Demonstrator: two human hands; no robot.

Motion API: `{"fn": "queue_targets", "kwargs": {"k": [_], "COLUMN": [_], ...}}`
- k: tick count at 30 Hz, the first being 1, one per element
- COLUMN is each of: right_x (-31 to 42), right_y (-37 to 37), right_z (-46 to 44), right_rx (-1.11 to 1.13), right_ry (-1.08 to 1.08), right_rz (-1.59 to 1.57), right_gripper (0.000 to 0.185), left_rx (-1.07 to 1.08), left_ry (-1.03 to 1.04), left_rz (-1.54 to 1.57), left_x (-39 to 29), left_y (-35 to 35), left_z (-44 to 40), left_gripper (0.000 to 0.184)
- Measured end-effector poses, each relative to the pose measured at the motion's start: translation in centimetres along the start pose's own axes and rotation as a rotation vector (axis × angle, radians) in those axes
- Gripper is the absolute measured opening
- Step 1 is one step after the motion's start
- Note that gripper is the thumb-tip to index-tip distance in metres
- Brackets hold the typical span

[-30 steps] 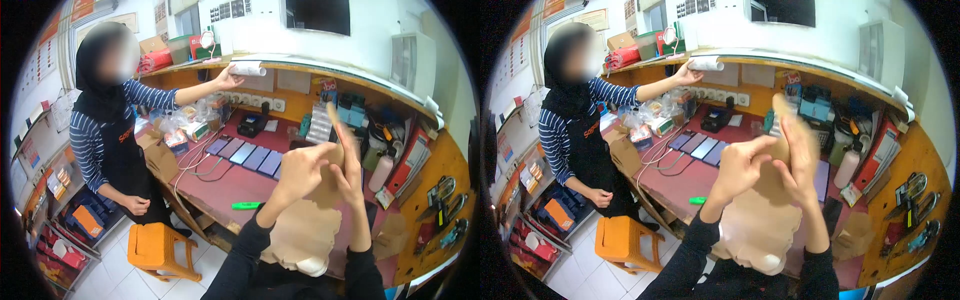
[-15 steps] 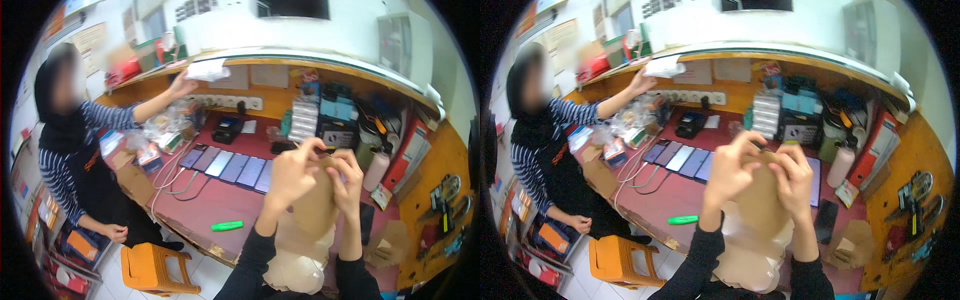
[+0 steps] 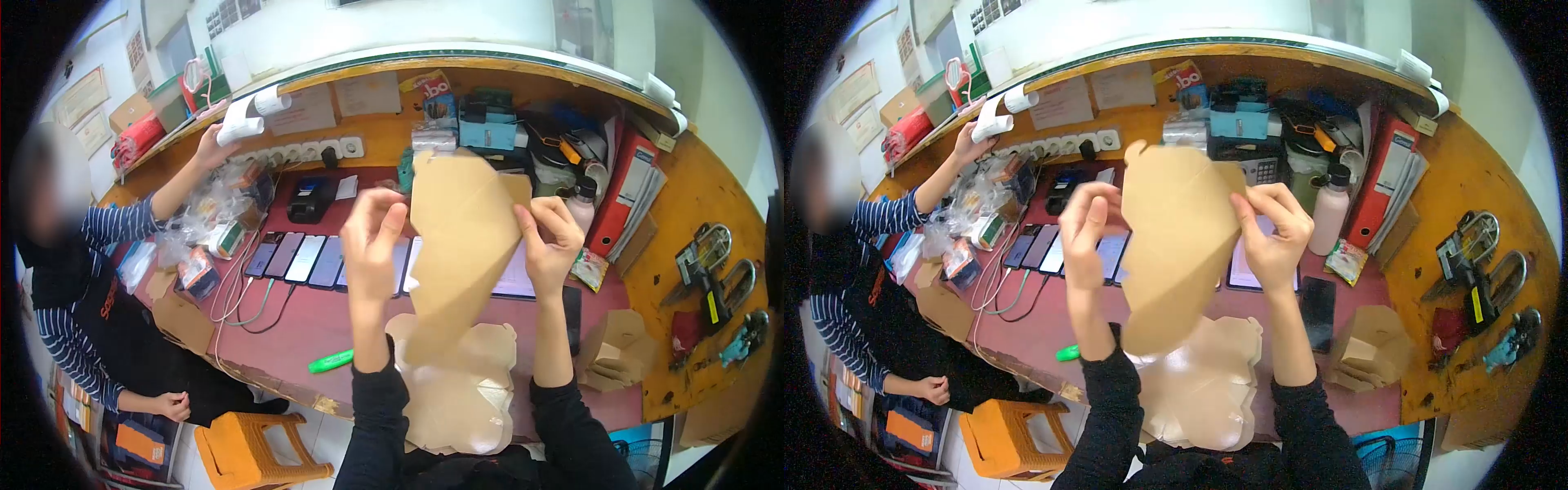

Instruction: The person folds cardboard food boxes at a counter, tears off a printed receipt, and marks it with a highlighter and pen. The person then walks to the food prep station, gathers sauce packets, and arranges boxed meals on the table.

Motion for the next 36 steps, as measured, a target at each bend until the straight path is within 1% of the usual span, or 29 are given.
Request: {"fn": "queue_targets", "kwargs": {"k": [1,2,4,5,6,7,8,10,11,15,17,21,23,24,26,27,28,30,31,32,33,34,35,36], "right_x": [0.1,0.3,0.6,1.0,1.4,2.3,2.2,4.2,4.3,3.1,3.2,3.6,2.1,1.9,1.2,-0.8,-0.5,-3.0,-4.5,-5.4,-5.1,-4.7,-4.8,-4.7], "right_y": [0.0,0.1,-0.2,0.0,0.1,0.2,-0.1,1.2,1.3,0.9,0.6,0.7,0.8,0.8,1.4,1.9,2.4,3.7,4.2,3.7,4.2,4.9,4.4,3.6], "right_z": [0.0,0.0,-0.2,-0.4,-0.4,-0.7,-0.8,-0.5,-0.7,-0.7,-0.8,-0.4,-0.3,-0.4,-0.3,0.1,0.1,1.4,2.7,3.0,3.0,3.3,3.2,2.9], "right_rx": [-0.004,-0.04,-0.076,-0.057,-0.036,0.037,0.036,0.253,0.269,0.306,0.252,0.249,0.227,0.227,0.264,0.165,0.166,0.056,0.135,0.135,0.305,0.471,0.374,0.288], "right_ry": [-0.005,-0.01,-0.022,-0.067,-0.11,-0.139,-0.14,-0.388,-0.405,-0.337,-0.323,-0.374,-0.19,-0.193,-0.168,0.108,0.104,0.538,0.66,0.658,0.603,0.542,0.498,0.418], "right_rz": [0.006,0.014,0.023,-0.004,-0.031,0.028,0.029,-0.009,-0.001,-0.072,-0.195,-0.164,-0.064,-0.063,-0.252,-0.543,-0.545,-0.738,-0.775,-0.775,-0.702,-0.626,-0.537,-0.373], "right_gripper": [0.013,0.015,0.018,0.022,0.026,0.031,0.031,0.032,0.029,0.027,0.024,0.025,0.023,0.023,0.029,0.041,0.041,0.044,0.041,0.041,0.041,0.041,0.032,0.027], "left_rx": [0.252,0.411,0.494,0.498,0.531,0.561,0.563,0.427,0.43,0.395,0.397,0.375,0.334,0.335,0.303,0.304,0.329,0.351,0.309,0.267,0.223,0.222,0.142,0.056], "left_ry": [-0.186,-0.239,-0.336,-0.332,-0.373,-0.413,-0.412,-0.39,-0.357,-0.424,-0.437,-0.437,-0.426,-0.423,-0.234,-0.23,-0.214,-0.193,-0.091,0.011,0.122,0.129,0.191,0.258], "left_rz": [0.161,0.295,0.183,0.184,0.409,0.634,0.633,0.446,0.39,0.383,0.384,0.396,0.46,0.461,0.25,0.248,0.198,0.148,0.05,-0.046,-0.167,-0.168,-0.322,-0.475], "left_x": [1.3,2.9,2.5,2.9,3.4,3.7,4.0,4.6,4.2,4.9,4.2,4.3,3.9,3.8,2.4,2.6,2.9,3.6,3.3,2.7,1.3,1.7,2.3,1.3], "left_y": [1.9,3.5,5.2,5.4,6.0,6.5,6.8,6.5,6.9,6.7,6.5,6.4,6.3,6.6,6.6,6.7,6.9,7.4,7.4,7.3,7.2,7.3,7.1,7.1], "left_z": [0.4,0.6,1.7,1.5,1.3,1.3,1.3,0.9,1.0,1.1,1.3,1.4,1.4,1.5,1.4,1.4,1.3,1.0,0.7,0.6,0.6,0.6,0.6,0.7], "left_gripper": [0.044,0.049,0.05,0.05,0.048,0.045,0.045,0.042,0.042,0.043,0.042,0.042,0.038,0.038,0.028,0.028,0.026,0.024,0.026,0.027,0.034,0.034,0.034,0.035]}}
Point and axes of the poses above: each hand's wrist, its own z-axis away from the middle knuckle, its own y-axis out of the palm, x = y × z, the point moved 9 cm from there along -z, towards the middle knuckle, and after that the axes turned 9 degrees about -y, right-handed, at the moved point
